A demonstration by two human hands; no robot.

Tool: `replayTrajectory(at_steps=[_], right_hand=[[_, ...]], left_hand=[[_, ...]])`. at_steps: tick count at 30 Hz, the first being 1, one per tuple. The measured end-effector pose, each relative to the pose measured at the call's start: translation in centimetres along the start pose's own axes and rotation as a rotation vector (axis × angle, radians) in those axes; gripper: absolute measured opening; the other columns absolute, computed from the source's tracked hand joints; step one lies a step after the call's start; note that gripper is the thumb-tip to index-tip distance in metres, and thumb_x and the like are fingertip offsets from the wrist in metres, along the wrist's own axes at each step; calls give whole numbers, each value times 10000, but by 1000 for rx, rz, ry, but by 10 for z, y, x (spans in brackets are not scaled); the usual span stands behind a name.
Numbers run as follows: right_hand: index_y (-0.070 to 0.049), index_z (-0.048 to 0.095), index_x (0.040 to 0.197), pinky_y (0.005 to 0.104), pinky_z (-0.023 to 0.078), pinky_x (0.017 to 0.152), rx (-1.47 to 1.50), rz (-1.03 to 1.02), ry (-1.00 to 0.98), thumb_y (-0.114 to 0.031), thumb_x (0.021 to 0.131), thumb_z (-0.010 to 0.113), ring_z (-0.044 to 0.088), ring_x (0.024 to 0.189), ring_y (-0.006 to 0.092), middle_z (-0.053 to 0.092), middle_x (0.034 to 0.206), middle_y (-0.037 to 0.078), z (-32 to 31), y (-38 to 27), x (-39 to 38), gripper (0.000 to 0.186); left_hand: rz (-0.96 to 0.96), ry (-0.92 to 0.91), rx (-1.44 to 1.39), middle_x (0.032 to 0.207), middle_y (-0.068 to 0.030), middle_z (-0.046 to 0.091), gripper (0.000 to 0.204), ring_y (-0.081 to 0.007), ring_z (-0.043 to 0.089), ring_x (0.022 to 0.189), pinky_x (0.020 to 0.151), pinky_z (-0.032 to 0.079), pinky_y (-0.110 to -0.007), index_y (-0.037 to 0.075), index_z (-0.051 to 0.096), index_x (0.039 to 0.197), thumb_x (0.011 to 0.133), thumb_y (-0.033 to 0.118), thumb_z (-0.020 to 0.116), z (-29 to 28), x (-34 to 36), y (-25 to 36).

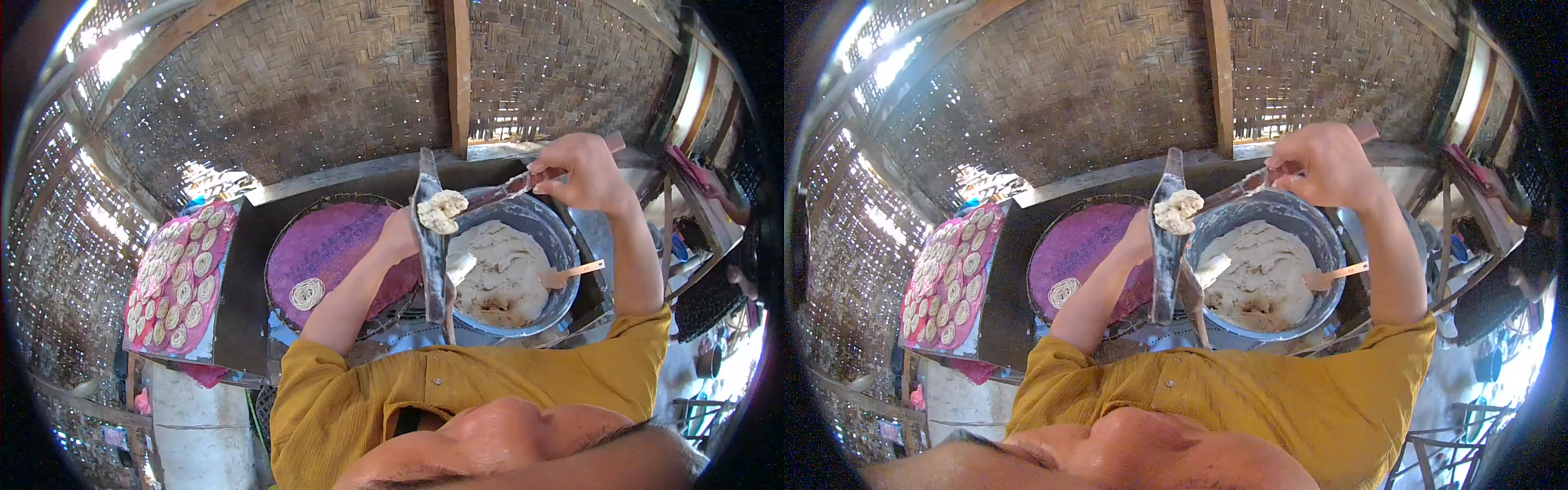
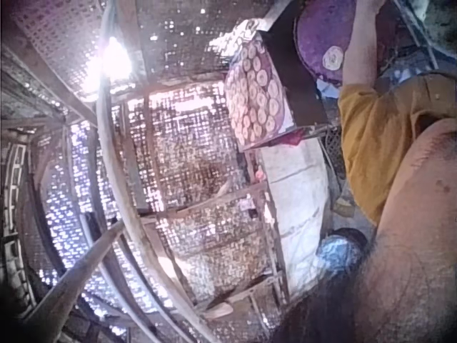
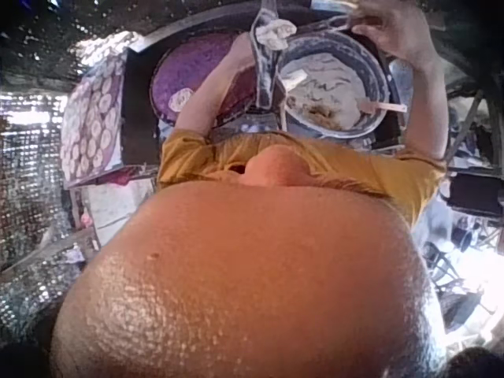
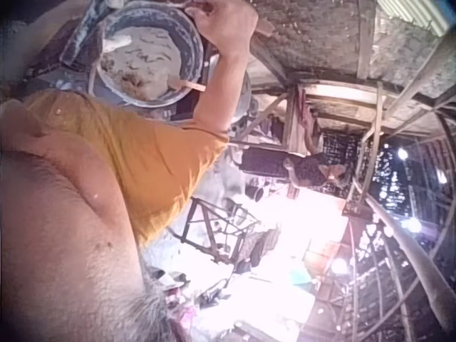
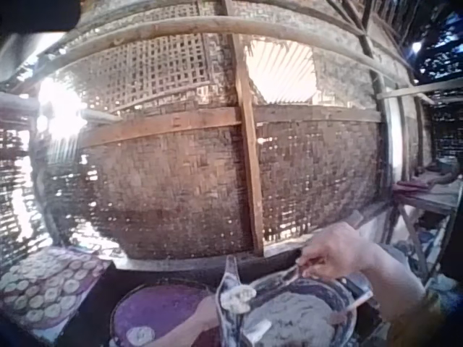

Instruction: The person fills a press with dough from a bowl using a stick and extrudes the dough into circular shapes on trays.

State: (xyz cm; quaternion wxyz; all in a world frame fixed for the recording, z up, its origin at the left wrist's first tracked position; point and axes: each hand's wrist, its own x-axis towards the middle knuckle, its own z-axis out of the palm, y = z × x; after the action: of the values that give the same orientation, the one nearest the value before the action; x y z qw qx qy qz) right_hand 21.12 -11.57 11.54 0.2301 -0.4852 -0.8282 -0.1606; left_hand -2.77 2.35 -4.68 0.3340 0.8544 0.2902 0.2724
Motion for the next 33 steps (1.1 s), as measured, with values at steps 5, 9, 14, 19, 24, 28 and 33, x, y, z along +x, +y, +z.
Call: replayTrajectory(at_steps=[5, 9, 14, 19, 24, 28, 33], right_hand=[[-105, 538, 645, 373, 424, 559, -155, -172, -83, -169, 594, 638, 561, 644, 235, 537, 604, 40, 9, -22, 19, 130], [-120, 537, 679, 352, 439, 590, -264, -215, -206, -168, 625, 607, 567, 678, 222, 531, 636, 20, 28, -43, 25, 100], [-132, 534, 702, 343, 440, 619, -305, -353, -170, -141, 636, 575, 560, 719, 202, 534, 673, 14, 53, -53, 25, 78], [-96, 591, 669, 345, 432, 496, -169, -178, 327, -116, 560, 651, 551, 544, 233, 557, 594, 51, 2, -28, 4, 125], [-50, 640, 787, 320, 473, 589, 204, 431, 623, -128, 659, 692, 608, 663, 241, 625, 745, 100, 91, -41, -21, 159], [-73, 631, 785, 324, 463, 572, -29, 332, 644, -126, 633, 699, 588, 621, 255, 613, 700, 86, 132, -60, -35, 175], [-27, 623, 789, 268, 456, 573, 393, 404, 418, -114, 652, 702, 585, 612, 164, 619, 709, 91, 118, -72, -53, 181]], left_hand=[[22, -1, 146, 969, -75, 616, 412, -230, 579, 904, 760, 448, -325, 97, 581, 1019, 685, 327, 653, 7, -4, 20], [-49, -16, 198, 953, -144, 604, 437, -304, 568, 897, 760, 444, -367, 114, 575, 1025, 697, 402, 606, 7, -5, 28], [-97, -33, 219, 953, -163, 598, 458, -330, 560, 898, 754, 442, -376, 114, 577, 1022, 696, 436, 595, 9, 0, 23], [-62, 50, -138, 917, -104, 608, 360, -235, 587, 839, 714, 469, -337, 71, 575, 991, 681, 236, 654, -18, -8, 0], [-33, 124, -438, 892, -60, 584, 481, -139, 558, 776, 704, 478, -284, 28, 535, 995, 564, -1, 749, 4, 9, -9], [134, 130, -271, 833, -53, 566, 366, -177, 549, 762, 716, 463, -315, 57, 532, 932, 632, 133, 728, 4, 12, -1], [-295, 160, -1154, 817, -85, 564, 212, -222, 566, 692, 629, 479, -365, 49, 537, 930, 840, 208, 430, 5, 14, -33]])
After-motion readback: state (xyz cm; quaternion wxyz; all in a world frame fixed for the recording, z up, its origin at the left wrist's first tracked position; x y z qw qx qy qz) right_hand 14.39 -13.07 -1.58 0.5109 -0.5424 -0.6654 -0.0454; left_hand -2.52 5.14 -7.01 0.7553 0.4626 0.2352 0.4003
